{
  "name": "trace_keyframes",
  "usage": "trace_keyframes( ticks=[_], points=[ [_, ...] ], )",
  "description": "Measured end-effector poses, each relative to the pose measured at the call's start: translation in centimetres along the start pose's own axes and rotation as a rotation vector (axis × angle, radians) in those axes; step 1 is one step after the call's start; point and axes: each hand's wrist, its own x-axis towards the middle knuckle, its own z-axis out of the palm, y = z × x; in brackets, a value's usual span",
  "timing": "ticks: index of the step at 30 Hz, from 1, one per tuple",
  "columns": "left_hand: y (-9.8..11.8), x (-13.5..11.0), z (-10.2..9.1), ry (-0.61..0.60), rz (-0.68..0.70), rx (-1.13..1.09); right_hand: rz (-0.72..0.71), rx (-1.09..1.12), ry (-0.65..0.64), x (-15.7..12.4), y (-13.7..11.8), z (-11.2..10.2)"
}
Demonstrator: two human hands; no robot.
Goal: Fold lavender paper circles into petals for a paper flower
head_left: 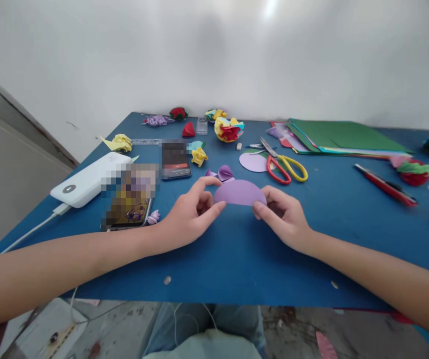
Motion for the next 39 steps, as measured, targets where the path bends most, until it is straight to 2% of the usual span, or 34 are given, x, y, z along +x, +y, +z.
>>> trace_keyframes(
  ticks=[4,9,13,16,19,21,23,26,29,34,39],
  points=[
    [-0.2,-0.1,0.0,-0.035,0.066,0.046,-0.024,-0.067,0.004,0.1,0.1,0.0],
    [-0.5,0.0,0.0,-0.085,0.045,0.065,-0.017,-0.086,-0.015,0.3,0.1,0.0],
    [-0.4,0.5,-0.2,-0.038,0.085,0.085,-0.085,-0.074,-0.020,0.1,0.3,0.5],
    [0.0,0.7,-0.3,0.013,0.048,-0.002,-0.326,-0.200,0.102,0.1,0.8,0.6],
    [0.3,0.7,-0.6,0.012,0.006,-0.123,-0.693,-0.598,0.130,0.4,1.2,0.2],
    [0.3,0.6,-0.8,-0.009,0.002,-0.198,-0.821,-0.754,0.138,0.6,1.3,-0.1],
    [0.3,0.6,-1.0,-0.015,0.005,-0.270,-0.874,-0.831,0.160,0.7,1.4,-0.3],
    [0.3,0.6,-0.9,0.040,-0.023,-0.222,-0.868,-0.893,0.153,0.5,1.6,-0.5],
    [0.3,0.8,-0.5,0.097,-0.056,-0.142,-0.752,-0.879,0.057,0.2,1.8,-0.7],
    [0.0,0.9,0.0,0.014,-0.060,-0.373,-0.642,-0.851,-0.127,-0.1,1.5,-1.4],
    [-0.2,0.8,-0.2,-0.018,-0.052,-0.312,-0.595,-0.829,-0.224,0.4,1.1,-2.0]
  ],
)
